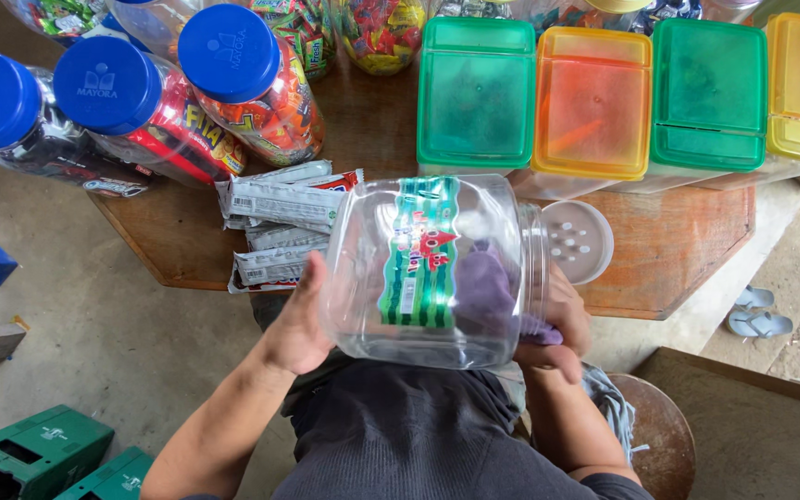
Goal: The person wipes the inside and outside of a clear plastic jar with a purple cloth, then places several small white packets into the jar. The person also wipes the jar lid with the cloth. The workspace includes other jars and containers on a wooden table.
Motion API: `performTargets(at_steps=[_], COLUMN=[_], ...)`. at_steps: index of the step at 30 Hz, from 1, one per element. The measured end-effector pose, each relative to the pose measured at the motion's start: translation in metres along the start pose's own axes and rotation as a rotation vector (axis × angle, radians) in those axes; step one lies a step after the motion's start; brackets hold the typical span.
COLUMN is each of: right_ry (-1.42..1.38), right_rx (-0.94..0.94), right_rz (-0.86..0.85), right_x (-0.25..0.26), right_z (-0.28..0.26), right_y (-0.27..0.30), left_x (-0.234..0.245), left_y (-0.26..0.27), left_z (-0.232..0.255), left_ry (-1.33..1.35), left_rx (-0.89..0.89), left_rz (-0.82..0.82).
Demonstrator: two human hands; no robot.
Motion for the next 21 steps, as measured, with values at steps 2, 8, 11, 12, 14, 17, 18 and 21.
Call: performTargets(at_steps=[2, 8, 11, 12, 14, 17, 18, 21], right_ry=[-0.062, -0.249, -0.022, -0.071, -0.172, -0.165, -0.107, -0.031], right_rx=[0.15, -0.268, -0.783, -0.854, -0.995, -0.67, -0.584, -0.405], right_rz=[-0.066, -0.149, 0.305, 0.256, 0.159, -0.001, -0.035, -0.094], right_x=[-0.009, -0.014, 0.014, 0.016, 0.018, 0.014, 0.012, -0.001], right_z=[-0.006, 0.007, 0.026, 0.028, 0.032, 0.015, 0.01, -0.005], right_y=[-0.005, 0.02, 0.038, 0.038, 0.035, 0.016, 0.011, 0.007], left_x=[0.006, 0.0, -0.006, -0.006, -0.007, -0.005, -0.004, -0.007], left_y=[-0.003, 0.003, 0.013, 0.012, 0.012, 0.014, 0.012, 0.015], left_z=[0.006, 0.015, 0.018, 0.017, 0.014, 0.013, 0.015, 0.017], left_ry=[-0.158, -0.545, -1.136, -1.189, -1.296, -1.069, -0.86, -0.47], left_rx=[-0.021, -0.294, -0.641, -0.689, -0.783, -0.605, -0.551, -0.461], left_rz=[0.041, 0.033, -0.007, -0.027, -0.071, -0.078, -0.062, 0.023])
Point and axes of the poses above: each hand's wrist, its own y-axis away from the middle knuckle, its own x-axis out of the back of the hand, z = x × y, the point moved 4 cm from there along -y, towards the middle knuckle, and after that the axes turned 2 degrees about z, right-handed, at the moved point
